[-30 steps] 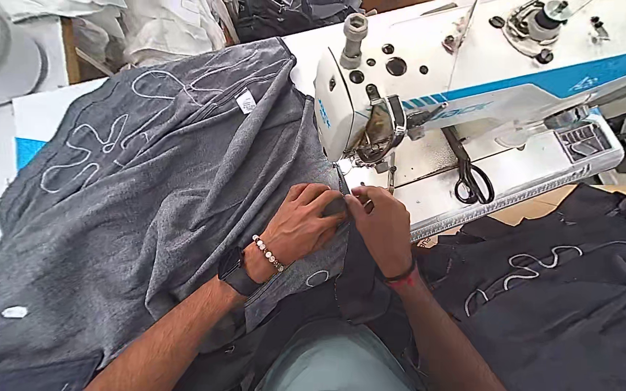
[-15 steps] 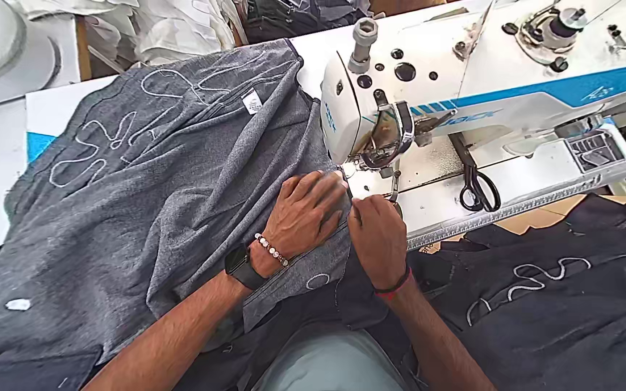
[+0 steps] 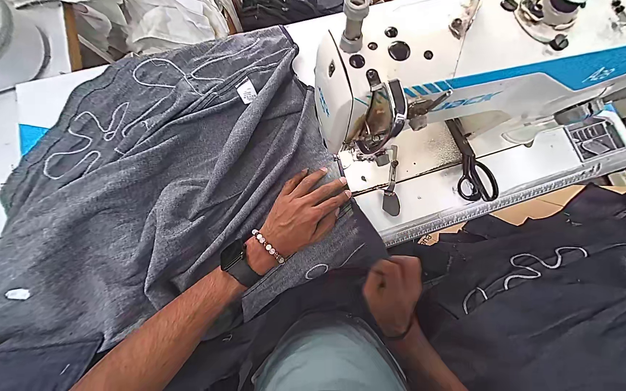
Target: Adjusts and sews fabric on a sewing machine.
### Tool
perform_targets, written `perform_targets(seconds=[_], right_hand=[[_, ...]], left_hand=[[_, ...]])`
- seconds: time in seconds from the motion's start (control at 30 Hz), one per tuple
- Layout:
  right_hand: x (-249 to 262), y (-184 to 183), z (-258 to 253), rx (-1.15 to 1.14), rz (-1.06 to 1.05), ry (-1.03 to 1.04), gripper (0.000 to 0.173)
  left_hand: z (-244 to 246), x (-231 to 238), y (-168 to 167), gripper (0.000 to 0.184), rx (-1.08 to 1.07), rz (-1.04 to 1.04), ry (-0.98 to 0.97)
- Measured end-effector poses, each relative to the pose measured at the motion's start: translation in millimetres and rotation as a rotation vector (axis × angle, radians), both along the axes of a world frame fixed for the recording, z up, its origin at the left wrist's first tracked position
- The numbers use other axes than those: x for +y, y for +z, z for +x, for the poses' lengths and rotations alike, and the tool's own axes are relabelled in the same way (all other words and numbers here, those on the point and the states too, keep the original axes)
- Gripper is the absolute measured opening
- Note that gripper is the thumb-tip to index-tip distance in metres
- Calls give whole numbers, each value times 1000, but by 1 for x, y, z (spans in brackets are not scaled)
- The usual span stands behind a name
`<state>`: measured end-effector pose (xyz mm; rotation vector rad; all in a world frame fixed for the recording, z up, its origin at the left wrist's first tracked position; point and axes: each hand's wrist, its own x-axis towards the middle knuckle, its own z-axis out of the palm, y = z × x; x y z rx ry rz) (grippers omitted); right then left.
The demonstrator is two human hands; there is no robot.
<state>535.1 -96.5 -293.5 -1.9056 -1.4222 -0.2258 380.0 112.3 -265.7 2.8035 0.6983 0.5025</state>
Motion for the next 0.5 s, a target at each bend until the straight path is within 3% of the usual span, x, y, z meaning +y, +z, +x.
perform_targets(seconds=[0.07,0.13,0.2,0.23,0.37,0.5], right_hand=[[-8,28,30,-45,-56,-31,14],[-16,45,55,-49,-431,17,15],[-16,52,75,121,-861,209,13],[-10,57,75,187,-935,288,15],[46,76,44,164,-454,239,26],[97,41,38,71,-334,185,30]], left_hand=[[0,1,1,39,11,9,-5],[0,0,0,39,5,10,-13],[1,0,0,39,-8,18,-21],[1,0,0,39,-9,15,-24],[0,2,0,38,-27,11,-38],[1,3,2,37,-24,27,-31]])
